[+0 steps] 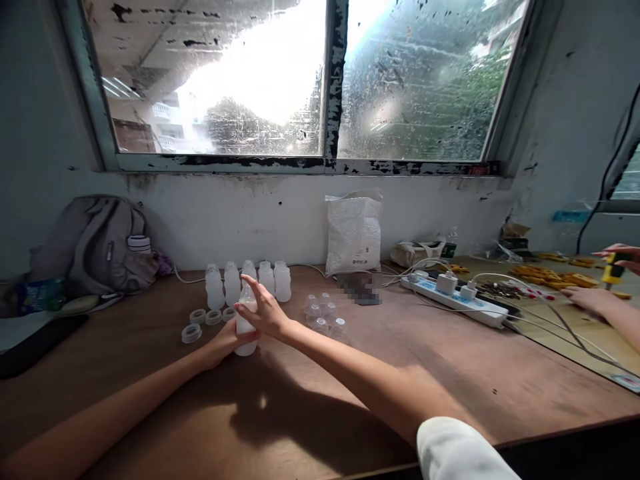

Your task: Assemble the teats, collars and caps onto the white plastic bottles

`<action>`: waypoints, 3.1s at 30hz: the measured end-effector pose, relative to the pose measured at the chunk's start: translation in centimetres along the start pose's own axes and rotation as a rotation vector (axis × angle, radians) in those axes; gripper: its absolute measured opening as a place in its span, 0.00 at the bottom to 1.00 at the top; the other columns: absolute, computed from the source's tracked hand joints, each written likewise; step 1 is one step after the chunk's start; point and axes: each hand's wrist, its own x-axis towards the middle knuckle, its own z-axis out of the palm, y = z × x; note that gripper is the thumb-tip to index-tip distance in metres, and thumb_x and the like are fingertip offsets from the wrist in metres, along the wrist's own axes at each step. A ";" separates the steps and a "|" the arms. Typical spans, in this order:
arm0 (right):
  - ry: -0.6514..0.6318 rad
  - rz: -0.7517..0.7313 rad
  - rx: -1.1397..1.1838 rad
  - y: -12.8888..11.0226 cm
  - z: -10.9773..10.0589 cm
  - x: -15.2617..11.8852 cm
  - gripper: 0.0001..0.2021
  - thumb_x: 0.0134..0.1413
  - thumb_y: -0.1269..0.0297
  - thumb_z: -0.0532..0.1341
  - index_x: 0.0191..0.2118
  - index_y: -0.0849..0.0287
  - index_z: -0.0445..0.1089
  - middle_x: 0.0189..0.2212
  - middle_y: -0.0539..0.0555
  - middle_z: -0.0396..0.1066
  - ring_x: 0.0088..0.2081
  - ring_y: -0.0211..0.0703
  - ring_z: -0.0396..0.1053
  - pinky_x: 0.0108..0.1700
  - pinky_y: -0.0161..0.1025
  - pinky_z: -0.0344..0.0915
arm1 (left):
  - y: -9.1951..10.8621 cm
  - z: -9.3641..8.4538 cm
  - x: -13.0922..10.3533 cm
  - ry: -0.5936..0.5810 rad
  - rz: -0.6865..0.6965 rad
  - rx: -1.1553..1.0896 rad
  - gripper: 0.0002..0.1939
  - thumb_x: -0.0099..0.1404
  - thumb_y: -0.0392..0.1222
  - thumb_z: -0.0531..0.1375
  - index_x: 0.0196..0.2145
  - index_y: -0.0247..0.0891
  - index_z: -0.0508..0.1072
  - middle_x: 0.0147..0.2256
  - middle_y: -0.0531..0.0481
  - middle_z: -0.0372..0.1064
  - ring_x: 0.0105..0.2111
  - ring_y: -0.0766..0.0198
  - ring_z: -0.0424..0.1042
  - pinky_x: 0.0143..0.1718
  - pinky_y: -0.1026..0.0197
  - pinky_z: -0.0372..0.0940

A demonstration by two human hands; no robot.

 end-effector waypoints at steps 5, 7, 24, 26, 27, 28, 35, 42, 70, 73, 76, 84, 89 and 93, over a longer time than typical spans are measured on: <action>-0.089 0.161 0.103 -0.4 -5.1 2.9 0.36 0.41 0.56 0.64 0.55 0.60 0.49 0.29 0.50 0.65 0.28 0.38 0.63 0.29 0.36 0.63 | -0.7 -0.3 0.4 -0.016 0.021 -0.088 0.35 0.45 0.41 0.67 0.49 0.39 0.57 0.44 0.45 0.62 0.44 0.58 0.63 0.44 0.57 0.59; -0.030 0.238 0.173 -0.3 -8.1 4.5 0.32 0.40 0.55 0.63 0.51 0.61 0.54 0.31 0.53 0.67 0.30 0.39 0.65 0.27 0.35 0.64 | -1.3 -0.5 0.6 -0.026 0.023 -0.127 0.36 0.43 0.40 0.68 0.49 0.40 0.56 0.46 0.44 0.60 0.46 0.59 0.62 0.46 0.56 0.58; 0.220 0.686 -0.156 15.0 -8.1 6.5 0.24 0.34 0.65 0.66 0.42 0.61 0.62 0.31 0.54 0.67 0.33 0.41 0.65 0.37 0.38 0.62 | -1.8 -0.6 0.6 -0.144 0.063 0.116 0.15 0.51 0.41 0.63 0.36 0.34 0.68 0.35 0.47 0.66 0.37 0.63 0.66 0.42 0.60 0.61; 0.196 0.721 -0.129 16.0 -7.6 6.0 0.26 0.34 0.65 0.66 0.44 0.61 0.61 0.30 0.53 0.66 0.32 0.41 0.65 0.36 0.37 0.61 | -1.7 -0.6 0.6 -0.143 0.060 0.123 0.15 0.51 0.41 0.63 0.36 0.34 0.68 0.35 0.47 0.66 0.37 0.64 0.66 0.42 0.60 0.62; 0.187 0.737 -0.114 16.3 -7.5 5.8 0.27 0.33 0.65 0.66 0.44 0.61 0.60 0.30 0.53 0.66 0.32 0.41 0.64 0.35 0.36 0.61 | -1.6 -0.5 0.6 -0.144 0.058 0.127 0.14 0.51 0.41 0.63 0.36 0.34 0.69 0.35 0.47 0.66 0.37 0.63 0.66 0.42 0.60 0.62; 0.179 0.752 -0.097 16.6 -7.6 5.7 0.28 0.32 0.66 0.67 0.44 0.62 0.60 0.31 0.54 0.66 0.32 0.41 0.64 0.34 0.36 0.62 | -1.6 -0.5 0.6 -0.146 0.058 0.133 0.14 0.51 0.41 0.63 0.36 0.34 0.69 0.35 0.47 0.66 0.37 0.63 0.66 0.42 0.60 0.62; 0.122 0.806 0.092 17.4 -8.0 4.9 0.30 0.36 0.63 0.66 0.48 0.61 0.58 0.35 0.57 0.66 0.31 0.39 0.66 0.29 0.33 0.63 | -1.3 -0.3 0.5 -0.152 0.101 0.239 0.12 0.53 0.40 0.61 0.36 0.34 0.69 0.35 0.46 0.67 0.37 0.62 0.67 0.40 0.61 0.62; 0.101 0.803 0.198 17.6 -7.4 5.1 0.28 0.41 0.64 0.63 0.50 0.59 0.55 0.41 0.60 0.64 0.35 0.39 0.66 0.31 0.33 0.64 | -0.2 0.7 -0.9 -0.204 0.383 0.799 0.09 0.59 0.33 0.51 0.35 0.37 0.68 0.35 0.47 0.67 0.37 0.62 0.65 0.39 0.62 0.60; -0.474 0.239 -0.682 1.5 -1.8 -6.3 0.19 0.56 0.55 0.47 0.48 0.59 0.60 0.46 0.67 0.57 0.40 0.54 0.63 0.38 0.48 0.59 | -1.3 -3.5 -2.3 0.243 0.318 1.457 0.15 0.59 0.43 0.51 0.43 0.38 0.66 0.50 0.40 0.59 0.52 0.49 0.55 0.52 0.43 0.47; -0.500 0.354 -0.657 2.4 -1.4 -6.1 0.25 0.56 0.48 0.44 0.54 0.56 0.55 0.50 0.67 0.55 0.45 0.58 0.61 0.43 0.52 0.56 | -2.3 -4.4 -1.9 0.292 0.219 1.498 0.20 0.60 0.47 0.50 0.49 0.39 0.63 0.52 0.39 0.58 0.55 0.48 0.51 0.53 0.39 0.40; -0.483 0.355 -0.629 2.7 -1.2 -5.8 0.25 0.56 0.49 0.43 0.55 0.58 0.55 0.48 0.65 0.59 0.47 0.58 0.59 0.45 0.52 0.55 | -3.2 -4.7 -1.6 0.279 0.159 1.492 0.23 0.61 0.49 0.48 0.51 0.37 0.60 0.52 0.38 0.59 0.55 0.49 0.52 0.54 0.38 0.35; -0.459 0.043 -0.384 -0.3 -0.1 -6.2 0.21 0.57 0.55 0.48 0.55 0.56 0.54 0.49 0.59 0.60 0.49 0.49 0.57 0.50 0.46 0.53 | -2.8 -4.4 -1.6 0.284 0.259 1.479 0.25 0.61 0.46 0.48 0.55 0.37 0.56 0.53 0.41 0.57 0.56 0.51 0.50 0.55 0.38 0.30; -0.562 -0.021 -0.282 -0.5 0.7 -5.9 0.23 0.57 0.54 0.47 0.57 0.55 0.52 0.54 0.60 0.54 0.56 0.50 0.50 0.55 0.47 0.48 | -2.8 -4.6 -1.3 0.269 0.200 1.475 0.24 0.60 0.49 0.49 0.53 0.38 0.59 0.54 0.41 0.56 0.57 0.50 0.48 0.55 0.37 0.30; -0.559 0.012 -0.234 0.0 0.9 -6.0 0.22 0.57 0.55 0.48 0.56 0.53 0.54 0.54 0.59 0.54 0.55 0.49 0.51 0.55 0.47 0.48 | -2.6 -4.5 -1.3 0.254 0.215 1.435 0.18 0.60 0.48 0.49 0.46 0.42 0.64 0.53 0.44 0.59 0.56 0.52 0.49 0.55 0.38 0.32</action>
